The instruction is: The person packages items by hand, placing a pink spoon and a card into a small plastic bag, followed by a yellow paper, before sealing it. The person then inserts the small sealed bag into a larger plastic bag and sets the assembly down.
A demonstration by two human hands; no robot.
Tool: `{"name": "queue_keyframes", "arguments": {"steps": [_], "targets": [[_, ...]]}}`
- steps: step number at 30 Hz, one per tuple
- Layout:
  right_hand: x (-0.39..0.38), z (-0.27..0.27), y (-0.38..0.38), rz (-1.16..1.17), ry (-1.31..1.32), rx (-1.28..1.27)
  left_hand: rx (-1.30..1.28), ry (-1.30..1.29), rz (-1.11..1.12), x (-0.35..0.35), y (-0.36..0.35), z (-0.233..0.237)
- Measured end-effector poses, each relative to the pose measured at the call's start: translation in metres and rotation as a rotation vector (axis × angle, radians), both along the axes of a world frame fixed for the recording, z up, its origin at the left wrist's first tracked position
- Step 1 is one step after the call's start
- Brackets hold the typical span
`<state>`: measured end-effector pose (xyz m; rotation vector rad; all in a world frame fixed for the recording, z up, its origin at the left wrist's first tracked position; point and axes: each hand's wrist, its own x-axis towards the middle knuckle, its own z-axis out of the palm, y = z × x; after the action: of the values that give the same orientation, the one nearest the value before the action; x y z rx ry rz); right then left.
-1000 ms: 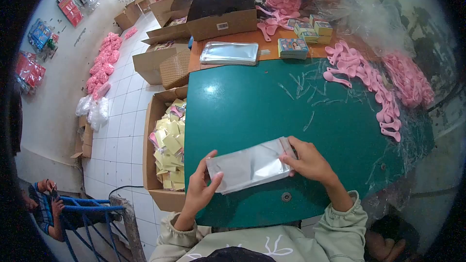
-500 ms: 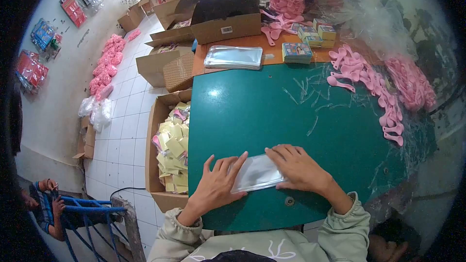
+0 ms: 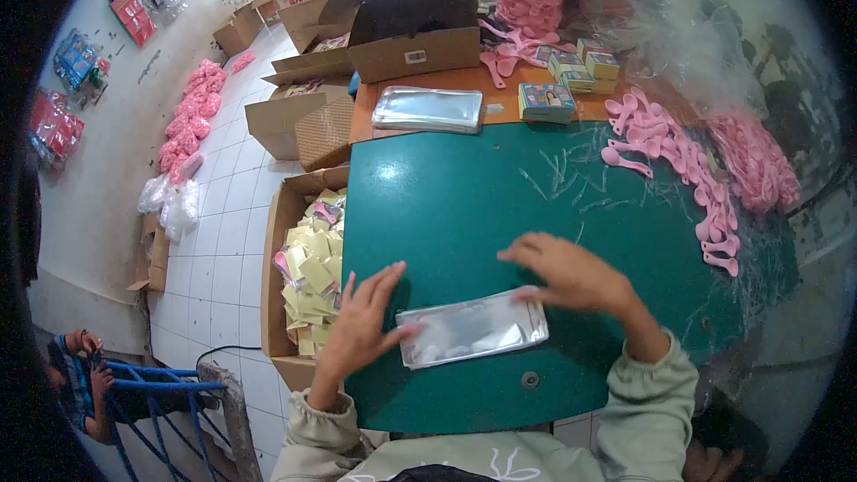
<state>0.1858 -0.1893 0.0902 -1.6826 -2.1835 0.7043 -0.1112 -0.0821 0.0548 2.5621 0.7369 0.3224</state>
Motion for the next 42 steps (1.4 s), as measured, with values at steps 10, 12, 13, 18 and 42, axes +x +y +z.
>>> {"name": "queue_keyframes", "arguments": {"steps": [10,12,13,18,42], "targets": [[0.070,-0.046,0.186,-0.229,-0.079,0.403,-0.032,-0.218,-0.060,0.052,0.068,-0.006],[0.074,-0.055,0.205,-0.250,-0.100,0.458,-0.045,-0.237,-0.051,0.059,0.072,-0.014],[0.076,-0.059,0.212,-0.248,-0.141,0.509,-0.030,-0.236,-0.042,0.060,0.074,-0.020],[0.097,-0.072,0.240,-0.137,-0.271,0.445,0.014,-0.244,-0.033,0.054,0.077,-0.044],[0.114,-0.057,0.263,-0.144,-0.254,0.383,0.056,-0.242,-0.030,0.053,0.076,-0.044]]}}
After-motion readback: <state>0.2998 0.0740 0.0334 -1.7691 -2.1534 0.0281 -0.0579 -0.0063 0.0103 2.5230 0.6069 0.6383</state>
